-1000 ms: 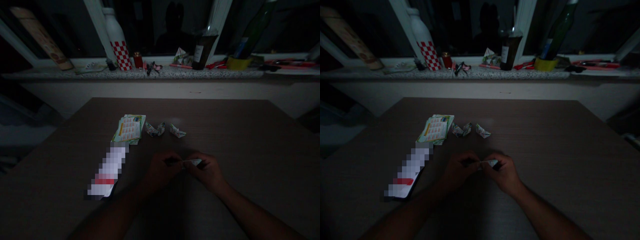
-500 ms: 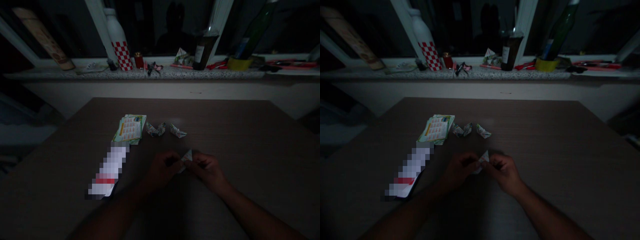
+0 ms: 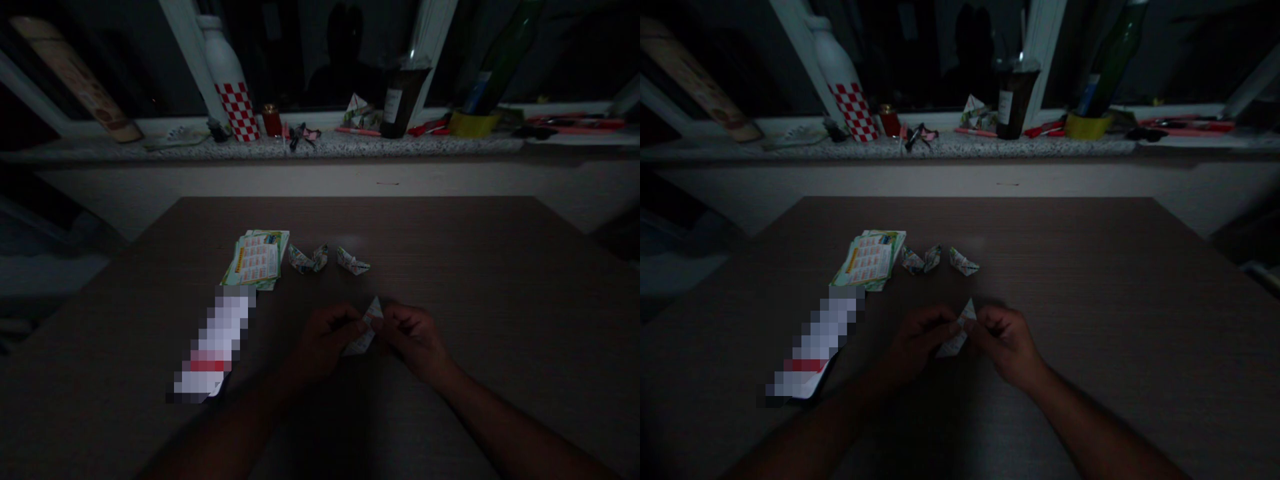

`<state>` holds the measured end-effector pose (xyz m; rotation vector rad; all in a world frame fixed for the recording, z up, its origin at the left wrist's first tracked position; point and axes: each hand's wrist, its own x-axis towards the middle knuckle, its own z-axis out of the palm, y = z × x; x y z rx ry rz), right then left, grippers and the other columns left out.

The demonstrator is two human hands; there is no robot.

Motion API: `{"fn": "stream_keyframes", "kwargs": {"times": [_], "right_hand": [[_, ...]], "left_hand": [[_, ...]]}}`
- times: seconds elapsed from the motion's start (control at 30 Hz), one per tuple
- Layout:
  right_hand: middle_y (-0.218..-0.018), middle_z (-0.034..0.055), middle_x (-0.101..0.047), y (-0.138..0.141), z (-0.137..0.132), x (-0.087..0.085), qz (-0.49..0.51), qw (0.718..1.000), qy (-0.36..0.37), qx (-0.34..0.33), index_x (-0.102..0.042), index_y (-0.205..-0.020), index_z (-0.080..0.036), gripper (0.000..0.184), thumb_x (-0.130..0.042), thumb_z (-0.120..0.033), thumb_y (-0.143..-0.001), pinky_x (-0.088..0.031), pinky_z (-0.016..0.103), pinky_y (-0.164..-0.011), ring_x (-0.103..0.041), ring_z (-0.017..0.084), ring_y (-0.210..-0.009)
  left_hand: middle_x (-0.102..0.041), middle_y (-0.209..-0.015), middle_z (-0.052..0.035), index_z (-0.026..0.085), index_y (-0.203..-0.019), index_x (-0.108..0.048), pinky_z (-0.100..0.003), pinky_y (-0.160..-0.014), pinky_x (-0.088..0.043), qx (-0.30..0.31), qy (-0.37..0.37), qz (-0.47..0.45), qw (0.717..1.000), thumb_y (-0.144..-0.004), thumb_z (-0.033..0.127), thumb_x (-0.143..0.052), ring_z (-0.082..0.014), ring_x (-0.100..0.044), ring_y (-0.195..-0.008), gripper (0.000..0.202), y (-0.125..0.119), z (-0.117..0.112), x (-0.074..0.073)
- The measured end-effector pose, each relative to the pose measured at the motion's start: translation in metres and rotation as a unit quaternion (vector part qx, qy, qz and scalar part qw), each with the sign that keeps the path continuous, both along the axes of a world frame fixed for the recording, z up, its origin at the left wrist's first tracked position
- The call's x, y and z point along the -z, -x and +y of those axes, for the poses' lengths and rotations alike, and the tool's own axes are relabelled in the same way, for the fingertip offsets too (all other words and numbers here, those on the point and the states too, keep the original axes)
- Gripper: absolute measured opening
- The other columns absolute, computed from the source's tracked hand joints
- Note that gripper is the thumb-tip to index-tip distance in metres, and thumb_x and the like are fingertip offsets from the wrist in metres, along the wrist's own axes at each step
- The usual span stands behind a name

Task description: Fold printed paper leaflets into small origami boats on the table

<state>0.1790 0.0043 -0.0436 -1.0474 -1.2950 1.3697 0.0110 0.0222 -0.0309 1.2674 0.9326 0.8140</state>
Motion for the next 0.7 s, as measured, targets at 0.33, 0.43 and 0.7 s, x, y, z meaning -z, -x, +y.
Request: {"fn": "stream_keyframes", "kwargs": {"times": [0.33, 0.43, 0.7], "right_hand": [[-0.124, 0.0119, -0.052, -0.008, 0.004, -0.003, -0.171, 0.950, -0.255, 0.061, -0.064, -0.107, -0.024, 0.028, -0.065, -0.018, -0.080, -0.050, 0.034, -0.081, -0.058, 0.022, -0.101], [-0.121, 0.0115, -0.055, -0.009, 0.004, -0.006, -0.192, 0.935, -0.294, 0.046, -0.068, -0.096, -0.023, 0.018, -0.067, -0.016, -0.079, -0.048, 0.037, -0.086, -0.057, 0.023, -0.104], [-0.078, 0.0054, -0.066, -0.009, 0.007, -0.006, -0.169, 0.946, -0.269, 0.062, -0.067, -0.085, -0.020, 0.006, -0.064, -0.017, -0.081, -0.050, 0.032, -0.066, -0.062, 0.019, -0.074]], "left_hand": [[-0.052, -0.054, 0.0019, 0.017, -0.068, -0.054, -0.023, -0.049, -0.037, 0.030, 0.127, -0.053, 0.990, -0.074, 0.037, -0.056, -0.0111, -0.048, -0.049, 0.021, 0.005, 0.010, 0.004], [-0.048, -0.054, 0.0031, 0.017, -0.067, -0.054, -0.023, -0.047, -0.037, 0.041, 0.152, -0.065, 0.985, -0.075, 0.034, -0.057, -0.0103, -0.046, -0.047, 0.019, 0.006, 0.009, 0.003], [-0.059, -0.079, -0.0008, 0.016, -0.085, -0.060, -0.024, -0.067, -0.042, -0.032, -0.149, 0.115, 0.982, -0.083, 0.031, -0.056, -0.0144, -0.054, -0.075, 0.016, 0.013, 0.006, -0.016]]}}
